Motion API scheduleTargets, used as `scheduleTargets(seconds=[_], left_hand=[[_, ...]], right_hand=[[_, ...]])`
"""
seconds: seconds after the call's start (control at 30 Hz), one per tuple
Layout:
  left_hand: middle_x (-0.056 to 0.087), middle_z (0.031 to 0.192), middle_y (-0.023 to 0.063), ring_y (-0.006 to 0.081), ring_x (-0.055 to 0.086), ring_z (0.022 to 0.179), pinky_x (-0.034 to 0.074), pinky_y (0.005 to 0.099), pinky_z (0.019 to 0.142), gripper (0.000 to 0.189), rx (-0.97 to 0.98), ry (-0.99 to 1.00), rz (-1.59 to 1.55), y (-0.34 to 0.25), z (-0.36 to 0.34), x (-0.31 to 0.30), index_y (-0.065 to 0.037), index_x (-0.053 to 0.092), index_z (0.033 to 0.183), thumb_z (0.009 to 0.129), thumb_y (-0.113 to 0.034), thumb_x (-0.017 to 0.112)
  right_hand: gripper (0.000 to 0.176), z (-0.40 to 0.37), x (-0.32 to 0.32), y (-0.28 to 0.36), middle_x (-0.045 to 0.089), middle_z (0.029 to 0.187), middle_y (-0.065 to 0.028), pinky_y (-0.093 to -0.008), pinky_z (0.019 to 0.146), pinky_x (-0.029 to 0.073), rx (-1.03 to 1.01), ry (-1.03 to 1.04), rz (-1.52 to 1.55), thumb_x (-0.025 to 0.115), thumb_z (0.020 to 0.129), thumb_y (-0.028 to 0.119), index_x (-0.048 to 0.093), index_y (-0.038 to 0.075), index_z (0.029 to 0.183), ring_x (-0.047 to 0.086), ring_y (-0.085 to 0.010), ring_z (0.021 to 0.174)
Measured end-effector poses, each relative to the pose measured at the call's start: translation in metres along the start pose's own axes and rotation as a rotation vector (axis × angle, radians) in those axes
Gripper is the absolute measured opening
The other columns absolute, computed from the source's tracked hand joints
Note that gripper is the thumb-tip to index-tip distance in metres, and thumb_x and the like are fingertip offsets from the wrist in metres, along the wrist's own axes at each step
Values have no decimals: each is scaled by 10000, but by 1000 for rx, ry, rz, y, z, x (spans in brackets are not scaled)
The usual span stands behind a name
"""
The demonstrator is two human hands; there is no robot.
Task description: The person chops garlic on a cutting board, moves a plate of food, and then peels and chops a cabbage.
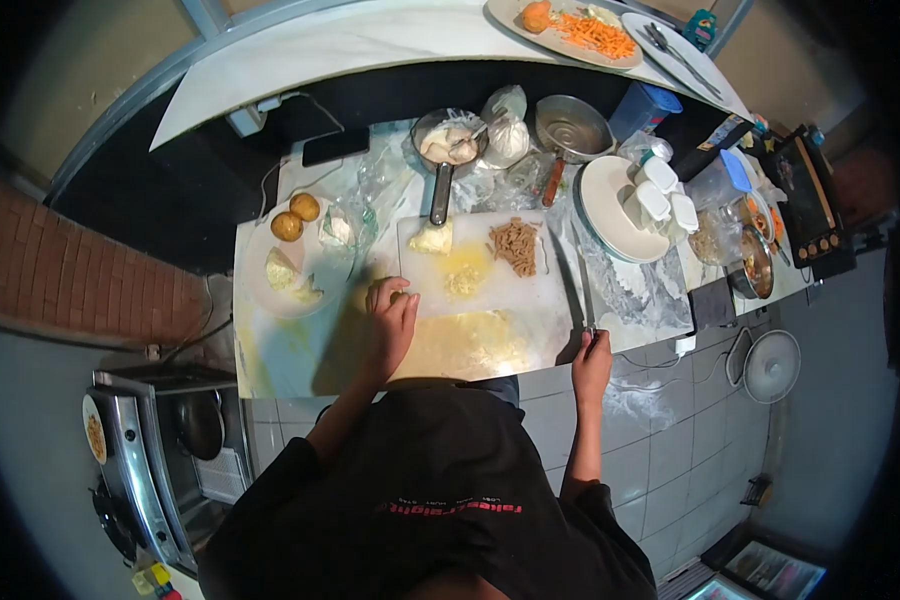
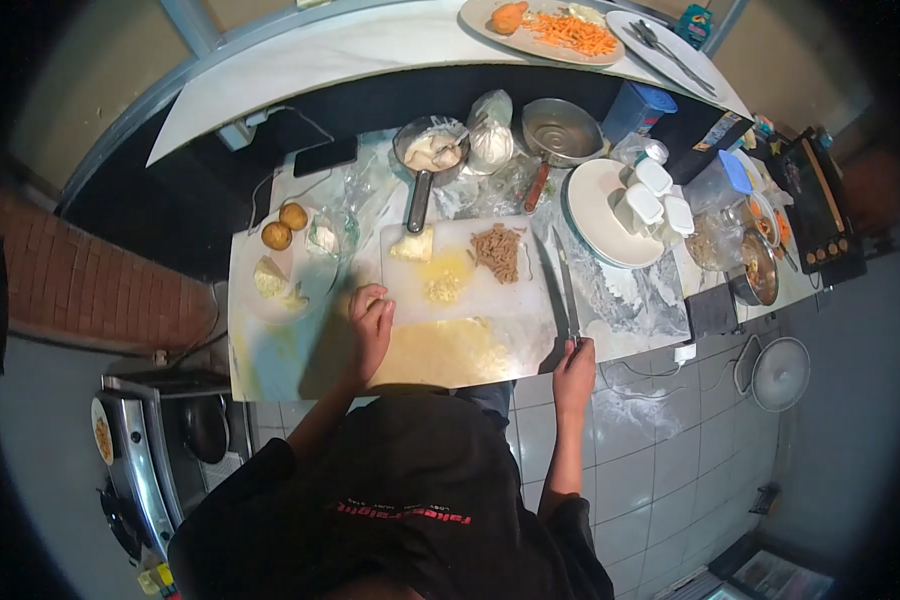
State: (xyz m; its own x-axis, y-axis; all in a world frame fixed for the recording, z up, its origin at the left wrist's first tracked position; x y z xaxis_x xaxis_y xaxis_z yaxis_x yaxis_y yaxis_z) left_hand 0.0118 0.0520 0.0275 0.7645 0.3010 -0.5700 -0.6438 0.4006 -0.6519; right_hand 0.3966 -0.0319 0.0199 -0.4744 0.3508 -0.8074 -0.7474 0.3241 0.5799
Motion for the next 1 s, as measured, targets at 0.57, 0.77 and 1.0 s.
scheduleTargets(seconds=[0.57,0.77,1.0], left_hand=[[538,1096,144,273,578,957,480,371,839,296,-370,-15,-200,-79,-32,5,-25,516,1138,882,-25,665],[541,1113,133,275,575,989,471,391,879,359,-483,-98,-136,-109,-52,8,-34,526,1197,903,-153,694],[571,1090,116,257,595,976,478,375,855,368,-445,-160,-126,-145,-34,37,-39,539,1197,906,-189,708]], right_hand=[[234,71,1,-17,553,1026,-249,-531,767,501,-192,119,-277,543,994,191,464,-28,1017,603,-460,935],[232,67,-23,-10,543,1039,-235,-533,763,500,-269,188,-201,534,1000,195,455,-18,1045,593,-462,948],[234,30,-45,22,519,1000,-253,-529,718,445,-470,358,128,578,980,161,481,-36,1062,562,-488,896]])
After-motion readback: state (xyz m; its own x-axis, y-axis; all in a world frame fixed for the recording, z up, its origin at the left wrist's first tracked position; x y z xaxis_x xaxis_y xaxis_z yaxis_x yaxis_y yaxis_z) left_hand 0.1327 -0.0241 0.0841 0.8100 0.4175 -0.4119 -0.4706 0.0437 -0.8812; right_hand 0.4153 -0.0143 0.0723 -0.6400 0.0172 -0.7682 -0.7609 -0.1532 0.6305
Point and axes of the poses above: each hand's wrist, its own z-axis towards the middle knuckle, its own x-axis out of the palm, y = z × x, the point moved 8 cm from there along z, towards the middle knuckle
